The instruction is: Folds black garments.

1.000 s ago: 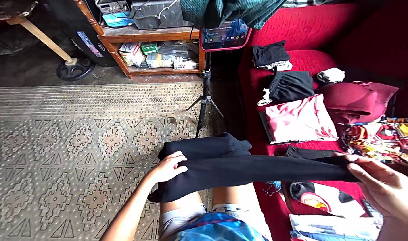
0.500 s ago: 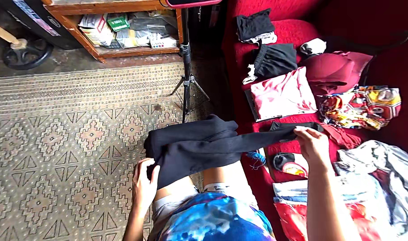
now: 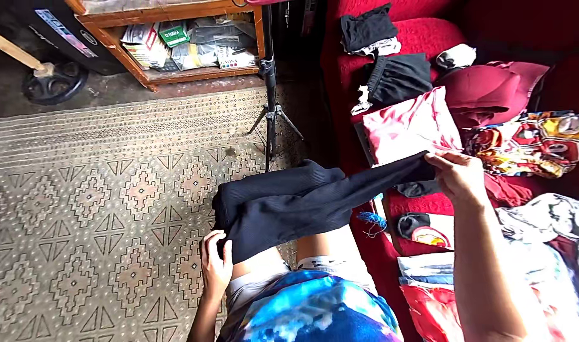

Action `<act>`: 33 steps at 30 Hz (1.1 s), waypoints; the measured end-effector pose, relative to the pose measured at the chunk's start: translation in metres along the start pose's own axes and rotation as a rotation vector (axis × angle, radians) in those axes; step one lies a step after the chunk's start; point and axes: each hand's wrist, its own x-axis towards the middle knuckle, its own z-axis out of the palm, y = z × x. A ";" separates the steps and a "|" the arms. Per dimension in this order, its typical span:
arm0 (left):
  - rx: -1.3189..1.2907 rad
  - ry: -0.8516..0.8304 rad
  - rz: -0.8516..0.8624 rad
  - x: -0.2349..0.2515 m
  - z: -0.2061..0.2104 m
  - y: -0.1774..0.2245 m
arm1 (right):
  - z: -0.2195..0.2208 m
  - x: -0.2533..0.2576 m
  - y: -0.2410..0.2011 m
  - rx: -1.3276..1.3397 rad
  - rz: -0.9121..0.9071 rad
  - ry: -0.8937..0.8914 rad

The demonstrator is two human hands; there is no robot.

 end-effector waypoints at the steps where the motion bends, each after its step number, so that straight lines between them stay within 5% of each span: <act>1: 0.009 -0.014 0.010 0.009 -0.001 0.007 | 0.001 0.002 0.003 0.032 0.049 -0.040; 7: -0.042 -0.093 0.127 0.070 0.038 0.038 | 0.022 0.009 0.032 0.224 0.331 -0.280; 11: 0.057 -0.239 0.108 0.082 0.064 0.037 | 0.017 -0.006 -0.004 0.375 0.196 -0.386; 18: 0.053 -0.178 0.118 0.083 0.062 0.025 | -0.048 -0.025 -0.057 0.301 -0.072 -0.528; 24: 0.242 -0.256 0.132 0.081 0.063 0.026 | -0.052 -0.018 -0.010 0.015 0.059 -0.436; 30: 0.233 -0.234 0.087 0.084 0.064 0.026 | -0.032 -0.011 0.010 0.309 0.036 -0.417; 33: 0.288 -0.214 0.073 0.082 0.067 0.030 | 0.003 0.000 0.055 0.035 0.095 -0.353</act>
